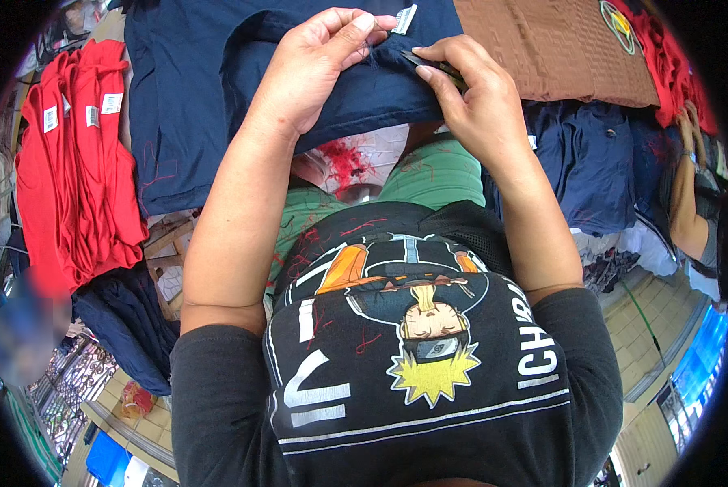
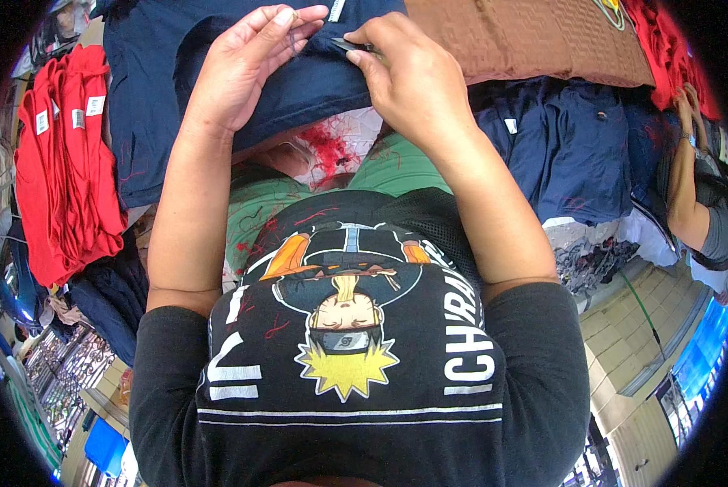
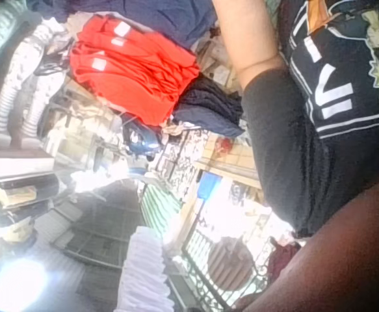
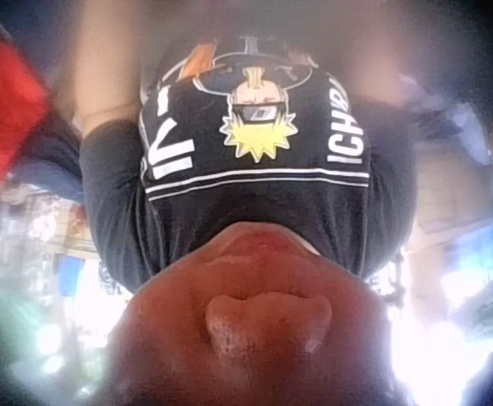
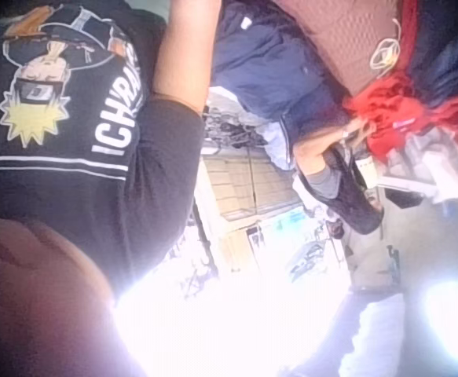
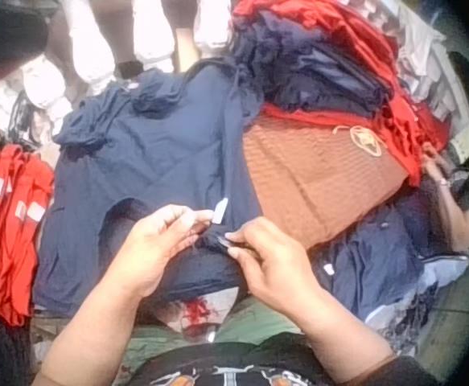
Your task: The person trims loose threads from the collars and labels of several navy blue shirts using snips.
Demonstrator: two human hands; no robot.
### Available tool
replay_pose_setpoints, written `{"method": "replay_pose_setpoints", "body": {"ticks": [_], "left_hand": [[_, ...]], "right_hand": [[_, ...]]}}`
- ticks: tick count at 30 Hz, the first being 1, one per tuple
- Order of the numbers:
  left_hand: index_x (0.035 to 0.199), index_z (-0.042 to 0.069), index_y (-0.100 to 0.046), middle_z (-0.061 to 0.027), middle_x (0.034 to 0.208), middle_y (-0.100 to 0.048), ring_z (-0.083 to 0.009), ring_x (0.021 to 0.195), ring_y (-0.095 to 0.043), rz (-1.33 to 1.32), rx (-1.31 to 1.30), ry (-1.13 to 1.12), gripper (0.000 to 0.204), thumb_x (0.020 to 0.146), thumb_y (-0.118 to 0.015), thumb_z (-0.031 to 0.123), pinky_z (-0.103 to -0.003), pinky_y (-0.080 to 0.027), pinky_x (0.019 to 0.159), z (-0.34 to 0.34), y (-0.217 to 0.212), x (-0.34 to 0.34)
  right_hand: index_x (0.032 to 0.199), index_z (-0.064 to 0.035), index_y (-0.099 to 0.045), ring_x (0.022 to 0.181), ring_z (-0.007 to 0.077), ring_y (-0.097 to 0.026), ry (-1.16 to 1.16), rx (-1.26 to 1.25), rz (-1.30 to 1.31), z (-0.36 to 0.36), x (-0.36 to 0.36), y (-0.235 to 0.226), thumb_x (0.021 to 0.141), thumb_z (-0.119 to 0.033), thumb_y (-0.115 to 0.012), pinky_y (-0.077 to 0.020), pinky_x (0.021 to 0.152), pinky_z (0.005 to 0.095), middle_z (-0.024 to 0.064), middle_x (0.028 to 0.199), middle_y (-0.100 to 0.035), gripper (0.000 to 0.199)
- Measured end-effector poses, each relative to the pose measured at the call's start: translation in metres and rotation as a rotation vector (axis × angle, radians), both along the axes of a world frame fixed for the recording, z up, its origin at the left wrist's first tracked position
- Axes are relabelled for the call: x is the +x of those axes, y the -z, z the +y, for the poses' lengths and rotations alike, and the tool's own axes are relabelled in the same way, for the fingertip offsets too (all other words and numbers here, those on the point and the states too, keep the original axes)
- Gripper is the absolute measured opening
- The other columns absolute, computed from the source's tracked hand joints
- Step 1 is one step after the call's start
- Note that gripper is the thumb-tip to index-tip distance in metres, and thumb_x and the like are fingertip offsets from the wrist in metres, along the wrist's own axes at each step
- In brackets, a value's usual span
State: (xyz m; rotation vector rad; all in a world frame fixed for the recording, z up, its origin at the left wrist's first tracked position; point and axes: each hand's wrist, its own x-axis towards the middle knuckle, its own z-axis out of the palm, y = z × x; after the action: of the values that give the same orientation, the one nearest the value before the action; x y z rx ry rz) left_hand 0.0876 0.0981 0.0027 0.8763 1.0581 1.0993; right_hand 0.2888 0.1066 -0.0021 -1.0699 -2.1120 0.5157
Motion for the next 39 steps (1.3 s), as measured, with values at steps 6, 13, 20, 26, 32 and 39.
{"method": "replay_pose_setpoints", "body": {"ticks": [6,13,20,26,32,39], "left_hand": [[0.110,0.002,-0.060,-0.0043,0.110,-0.064,-0.0086,0.099,-0.057,0.017,0.010,0.005,0.025,0.098,-0.053,0.023,-0.023,-0.043,0.088,0.000,0.001,0.000],[0.108,0.006,-0.066,-0.0021,0.108,-0.069,-0.0072,0.098,-0.059,0.098,0.152,-0.022,0.027,0.095,-0.058,0.029,-0.023,-0.044,0.086,0.003,0.017,0.002],[0.106,0.005,-0.058,-0.0111,0.118,-0.062,-0.0153,0.104,-0.058,-0.125,-0.058,-0.057,0.020,0.099,-0.050,0.022,-0.028,-0.044,0.093,0.002,0.000,-0.004],[0.102,0.008,-0.054,-0.0189,0.124,-0.058,-0.0225,0.108,-0.058,-0.326,-0.008,-0.014,0.013,0.099,-0.049,0.020,-0.035,-0.044,0.097,0.004,0.008,-0.012],[0.097,0.005,-0.061,-0.0170,0.118,-0.062,-0.0207,0.104,-0.060,-0.248,0.058,-0.068,0.028,0.100,-0.047,0.029,-0.033,-0.047,0.092,0.003,0.013,-0.005],[0.106,0.005,-0.057,-0.0144,0.119,-0.063,-0.0143,0.102,-0.061,-0.209,0.100,0.014,0.023,0.100,-0.049,0.026,-0.029,-0.047,0.094,0.008,0.022,-0.011]], "right_hand": [[0.098,-0.0039,-0.067,0.083,0.0251,-0.065,0.037,0.023,-0.072,-0.002,-0.003,-0.004,0.082,-0.007,-0.068,-0.0502,0.072,0.0310,0.0112,0.091,-0.065,0.016],[0.098,-0.0046,-0.067,0.083,0.0253,-0.065,-0.002,0.023,0.044,-0.003,-0.013,-0.005,0.081,-0.006,-0.069,-0.0505,0.071,0.0312,0.0108,0.091,-0.065,0.017],[0.096,-0.0034,-0.066,0.083,0.0231,-0.065,0.037,0.018,-0.037,-0.005,-0.013,-0.002,0.081,-0.004,-0.068,-0.0507,0.071,0.0302,0.0100,0.092,-0.065,0.015],[0.097,-0.0028,-0.065,0.084,0.0226,-0.065,0.044,0.001,0.036,-0.002,-0.006,0.003,0.081,-0.002,-0.068,-0.0510,0.072,0.0296,0.0111,0.092,-0.064,0.016],[0.100,-0.0038,-0.065,0.088,0.0254,-0.065,0.020,0.058,0.003,0.000,-0.015,-0.006,0.082,-0.007,-0.069,-0.0507,0.077,0.0317,0.0117,0.096,-0.064,0.020],[0.102,-0.0049,-0.064,0.089,0.0269,-0.065,0.039,0.058,0.010,0.001,-0.020,-0.005,0.082,-0.009,-0.069,-0.0507,0.076,0.0329,0.0115,0.096,-0.063,0.021]]}}
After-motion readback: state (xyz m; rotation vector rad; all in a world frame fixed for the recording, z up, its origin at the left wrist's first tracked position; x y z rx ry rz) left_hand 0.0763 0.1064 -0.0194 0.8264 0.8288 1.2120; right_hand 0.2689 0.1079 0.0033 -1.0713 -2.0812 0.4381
